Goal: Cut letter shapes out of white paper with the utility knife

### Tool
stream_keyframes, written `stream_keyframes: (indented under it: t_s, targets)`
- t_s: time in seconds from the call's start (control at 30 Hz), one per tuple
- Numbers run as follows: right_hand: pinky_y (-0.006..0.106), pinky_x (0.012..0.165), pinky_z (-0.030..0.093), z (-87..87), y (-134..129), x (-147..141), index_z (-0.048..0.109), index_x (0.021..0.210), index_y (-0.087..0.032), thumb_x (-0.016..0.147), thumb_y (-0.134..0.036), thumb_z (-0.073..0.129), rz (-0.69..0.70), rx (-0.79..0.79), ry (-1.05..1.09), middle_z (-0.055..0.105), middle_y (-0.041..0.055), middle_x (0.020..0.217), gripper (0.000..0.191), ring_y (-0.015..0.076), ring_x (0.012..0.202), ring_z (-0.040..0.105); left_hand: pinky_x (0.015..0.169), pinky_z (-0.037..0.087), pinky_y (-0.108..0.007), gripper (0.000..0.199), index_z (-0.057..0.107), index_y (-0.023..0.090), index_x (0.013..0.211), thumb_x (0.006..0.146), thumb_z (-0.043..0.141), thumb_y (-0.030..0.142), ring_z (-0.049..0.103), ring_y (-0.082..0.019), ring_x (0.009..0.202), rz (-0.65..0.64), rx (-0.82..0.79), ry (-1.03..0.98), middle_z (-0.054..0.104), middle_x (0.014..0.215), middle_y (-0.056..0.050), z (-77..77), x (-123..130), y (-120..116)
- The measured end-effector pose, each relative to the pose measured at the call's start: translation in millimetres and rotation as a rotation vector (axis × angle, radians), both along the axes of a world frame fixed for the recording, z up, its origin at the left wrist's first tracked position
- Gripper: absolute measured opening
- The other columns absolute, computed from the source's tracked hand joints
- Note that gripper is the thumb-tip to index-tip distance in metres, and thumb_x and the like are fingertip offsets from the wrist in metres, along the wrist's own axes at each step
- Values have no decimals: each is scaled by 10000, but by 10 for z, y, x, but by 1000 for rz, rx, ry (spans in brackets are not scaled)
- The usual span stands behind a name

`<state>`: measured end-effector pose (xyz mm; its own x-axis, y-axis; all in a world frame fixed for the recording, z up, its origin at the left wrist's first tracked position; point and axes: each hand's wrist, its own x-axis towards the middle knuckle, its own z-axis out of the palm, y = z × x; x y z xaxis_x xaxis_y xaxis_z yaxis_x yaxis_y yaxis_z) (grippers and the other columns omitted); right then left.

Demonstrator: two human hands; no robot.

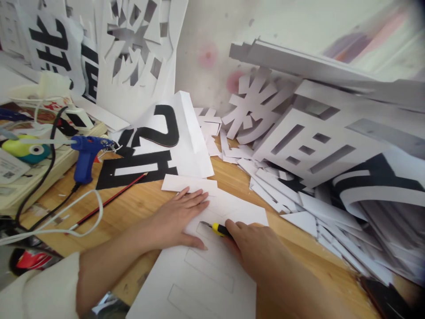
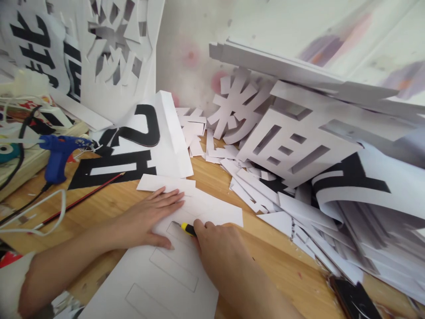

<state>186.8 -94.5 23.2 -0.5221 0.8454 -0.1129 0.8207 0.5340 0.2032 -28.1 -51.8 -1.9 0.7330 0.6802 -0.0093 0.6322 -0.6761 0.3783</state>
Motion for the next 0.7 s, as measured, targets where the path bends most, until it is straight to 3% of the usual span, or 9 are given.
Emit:
stream_keyframes:
  t_s: [0.33, 0.7]
  targets:
    - [291, 371, 119, 252, 116, -62, 452, 748, -237, 851, -242, 480, 98, -80, -69, 518, -42, 477, 107, 153, 331, 451, 1118, 10, -383, 867, 246, 166, 1413, 762, 431, 708, 127, -203, 1378, -17, 10, 44, 182, 1490, -81, -13, -17, 5]
    - [289, 355, 133, 405, 55, 8, 490, 749, -227, 854, -256, 511, 28, -169, -156, 520, -37, 471, 111, 157, 355, 491, 1117, -2, -360, 866, 238, 145, 1415, 780, 385, 715, 104, -190, 1381, -36, 19, 79, 157, 1492, -78, -2, -28, 14]
